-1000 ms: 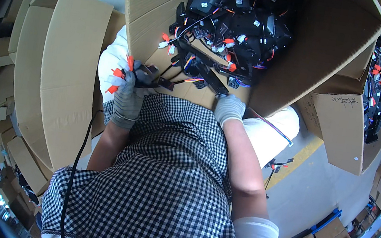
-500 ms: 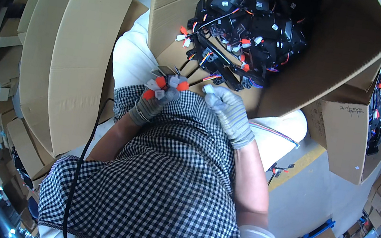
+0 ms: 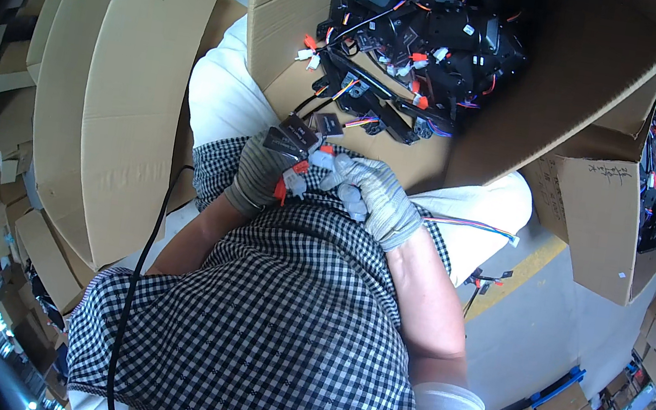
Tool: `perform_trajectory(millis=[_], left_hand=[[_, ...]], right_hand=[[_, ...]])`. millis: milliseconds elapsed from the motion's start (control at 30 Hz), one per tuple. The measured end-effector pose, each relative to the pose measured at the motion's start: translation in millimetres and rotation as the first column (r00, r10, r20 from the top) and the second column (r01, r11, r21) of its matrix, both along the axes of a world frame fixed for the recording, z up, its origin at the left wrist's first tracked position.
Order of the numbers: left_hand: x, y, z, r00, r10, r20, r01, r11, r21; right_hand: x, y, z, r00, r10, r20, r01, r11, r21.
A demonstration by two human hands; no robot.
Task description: The person inspects and sorts electronic components with wiring harnesses from a large cardboard box by hand.
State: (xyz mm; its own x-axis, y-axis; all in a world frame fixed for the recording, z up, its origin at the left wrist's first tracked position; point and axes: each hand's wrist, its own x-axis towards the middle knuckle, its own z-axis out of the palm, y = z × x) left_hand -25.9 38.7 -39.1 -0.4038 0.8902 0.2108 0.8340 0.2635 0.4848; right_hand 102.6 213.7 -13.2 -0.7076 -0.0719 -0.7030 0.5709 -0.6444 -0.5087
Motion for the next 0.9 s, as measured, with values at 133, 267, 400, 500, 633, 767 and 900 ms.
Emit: perform_trajectory(millis=[133, 267, 400, 500, 633, 767, 900], left_hand=[[1.0, -4.4, -2.7, 0.996, -0.064, 0.059, 0.066, 0.997, -0.042], [10.0, -22.6, -18.1, 0.783, -0.102, 0.613, 0.194, 0.977, -0.085], [3.2, -18.7, -10.6, 0.738, -0.135, 0.661, 0.491, 0.779, -0.389], [2.7, -14.1, 9.9, 0.702, -0.213, 0.679, 0.506, 0.82, -0.266], [2.6, -5.1, 22.4, 0.727, -0.129, 0.675, 0.368, 0.903, -0.224], [-0.8, -0.2, 33.1, 0.711, -0.036, 0.703, 0.528, 0.688, -0.498], [-0.1, -4.1, 19.8, 0.687, -0.024, 0.726, 0.55, 0.67, -0.498]], right_hand=[[5.1, -12.9, -3.4, 0.996, -0.082, -0.034, 0.082, 0.996, 0.017], [9.8, -19.2, -32.6, 0.992, 0.086, -0.09, -0.07, 0.983, 0.17], [17.9, -14.6, -46.1, 0.966, 0.245, -0.08, -0.224, 0.952, 0.211], [18.6, -11.4, -44.5, 0.94, 0.334, -0.075, -0.307, 0.919, 0.247], [20.0, -12.2, -52.0, 0.956, 0.262, -0.132, -0.246, 0.961, 0.125], [23.4, -12.9, -62.2, 0.907, 0.36, -0.219, -0.312, 0.923, 0.226], [24.6, -16.3, -67.9, 0.881, 0.392, -0.264, -0.312, 0.902, 0.3]])
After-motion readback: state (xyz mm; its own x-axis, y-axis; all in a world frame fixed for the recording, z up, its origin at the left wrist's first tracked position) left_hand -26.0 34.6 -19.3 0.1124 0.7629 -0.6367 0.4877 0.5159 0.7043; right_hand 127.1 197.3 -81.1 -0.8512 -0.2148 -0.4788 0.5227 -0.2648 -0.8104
